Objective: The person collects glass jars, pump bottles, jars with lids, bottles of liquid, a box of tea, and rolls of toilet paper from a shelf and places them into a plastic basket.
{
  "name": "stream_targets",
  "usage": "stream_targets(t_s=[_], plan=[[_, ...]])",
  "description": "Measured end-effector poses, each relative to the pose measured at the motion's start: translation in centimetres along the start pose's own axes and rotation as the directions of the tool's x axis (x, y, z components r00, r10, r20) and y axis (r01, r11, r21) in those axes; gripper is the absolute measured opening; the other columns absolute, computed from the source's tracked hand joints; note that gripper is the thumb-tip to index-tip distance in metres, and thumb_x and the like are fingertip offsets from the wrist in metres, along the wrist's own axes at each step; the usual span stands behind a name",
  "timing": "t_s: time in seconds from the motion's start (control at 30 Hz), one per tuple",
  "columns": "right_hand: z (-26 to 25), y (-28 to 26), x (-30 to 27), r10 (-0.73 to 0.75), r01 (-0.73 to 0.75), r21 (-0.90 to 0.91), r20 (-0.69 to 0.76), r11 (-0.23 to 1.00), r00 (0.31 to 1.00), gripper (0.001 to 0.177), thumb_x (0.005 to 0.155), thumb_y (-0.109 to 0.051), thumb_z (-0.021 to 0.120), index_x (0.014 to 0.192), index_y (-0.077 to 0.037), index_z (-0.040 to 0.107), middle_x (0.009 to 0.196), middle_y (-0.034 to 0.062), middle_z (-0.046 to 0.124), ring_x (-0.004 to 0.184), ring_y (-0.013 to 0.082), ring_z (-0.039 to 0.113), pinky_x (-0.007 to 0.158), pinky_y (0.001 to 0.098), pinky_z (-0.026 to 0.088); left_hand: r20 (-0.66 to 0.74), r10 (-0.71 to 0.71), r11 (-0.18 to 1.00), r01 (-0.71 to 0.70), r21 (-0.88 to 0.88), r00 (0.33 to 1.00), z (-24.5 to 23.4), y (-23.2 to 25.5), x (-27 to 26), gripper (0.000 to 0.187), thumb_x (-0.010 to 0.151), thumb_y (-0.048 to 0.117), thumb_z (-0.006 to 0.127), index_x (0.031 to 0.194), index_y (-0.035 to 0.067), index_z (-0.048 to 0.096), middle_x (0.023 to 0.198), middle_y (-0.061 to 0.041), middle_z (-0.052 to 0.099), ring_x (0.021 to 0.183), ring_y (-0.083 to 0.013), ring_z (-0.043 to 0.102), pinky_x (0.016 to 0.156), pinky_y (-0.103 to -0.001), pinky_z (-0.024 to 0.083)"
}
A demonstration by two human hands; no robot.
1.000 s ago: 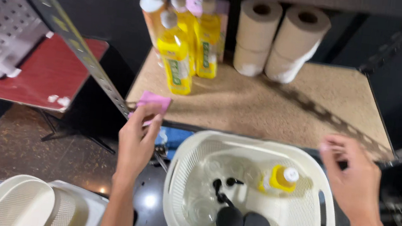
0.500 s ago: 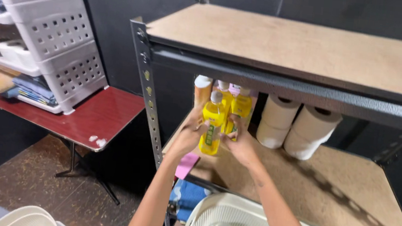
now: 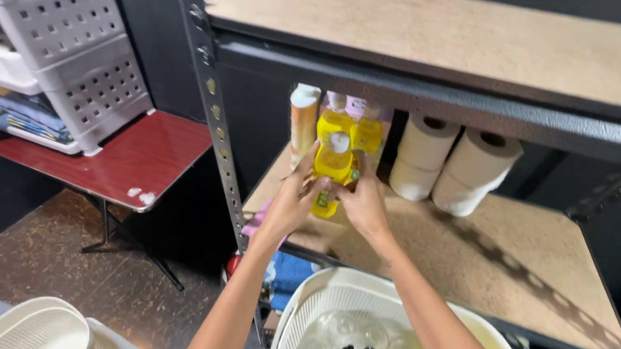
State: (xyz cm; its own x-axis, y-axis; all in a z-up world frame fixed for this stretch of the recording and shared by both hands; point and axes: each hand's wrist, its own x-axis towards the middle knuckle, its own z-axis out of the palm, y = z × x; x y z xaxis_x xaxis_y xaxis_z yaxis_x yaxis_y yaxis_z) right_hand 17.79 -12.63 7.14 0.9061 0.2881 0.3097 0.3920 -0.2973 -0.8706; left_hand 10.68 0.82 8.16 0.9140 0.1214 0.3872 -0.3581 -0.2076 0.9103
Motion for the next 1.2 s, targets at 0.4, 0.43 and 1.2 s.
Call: stream_targets(t_s=[0.4, 0.43, 1.2], plan=[[-15.2, -9.4, -15.7, 0.136, -0.145, -0.190, -0.063, 0.971, 0.989, 0.071, 0.069, -0.011, 0.088, 0.124, -0.007, 0.043, 0.127, 0.0096, 0.067, 0.100, 0.0189, 0.076, 0.080, 0.0272, 0.066, 0.463, 0.215, 0.973, -0.229, -0.027, 0.860, 6.7, 8.9, -6.2, 0.059, 0.096, 0.029, 0.064, 0.146, 0.001, 0.045, 0.158, -0.007, 0.041, 0.136, -0.0238, 0.057, 0.098, -0.034, 0.066], [-16.3, -9.0, -17.6, 0.170, -0.182, -0.191, -0.075, 0.965, 0.982, 0.071, 0.069, -0.011, 0.088, 0.124, -0.007, 0.043, 0.127, 0.0096, 0.067, 0.100, 0.0189, 0.076, 0.080, 0.0272, 0.066, 0.484, 0.199, 0.978, -0.205, -0.042, 0.852, 8.1, 8.5, -6.8, 0.059, 0.096, 0.029, 0.064, 0.146, 0.001, 0.045, 0.158, -0.007, 0.041, 0.136, -0.0238, 0.057, 0.098, -0.034, 0.066], [-17.1, 9.3, -30.1, 0.652, -0.556, -0.597, -0.071, 0.579, 0.755, 0.068, 0.071, -0.007, 0.078, 0.135, -0.023, 0.058, 0.132, 0.0310, 0.060, 0.119, 0.0564, 0.060, 0.096, 0.0627, 0.053, 0.821, -0.264, 0.934, -0.078, 0.348, 0.506, 24.7, -7.5, -19.9, 0.071, 0.095, 0.007, 0.063, 0.152, -0.009, 0.024, 0.115, -0.037, 0.063, 0.094, -0.0498, 0.071, 0.076, -0.055, 0.061]])
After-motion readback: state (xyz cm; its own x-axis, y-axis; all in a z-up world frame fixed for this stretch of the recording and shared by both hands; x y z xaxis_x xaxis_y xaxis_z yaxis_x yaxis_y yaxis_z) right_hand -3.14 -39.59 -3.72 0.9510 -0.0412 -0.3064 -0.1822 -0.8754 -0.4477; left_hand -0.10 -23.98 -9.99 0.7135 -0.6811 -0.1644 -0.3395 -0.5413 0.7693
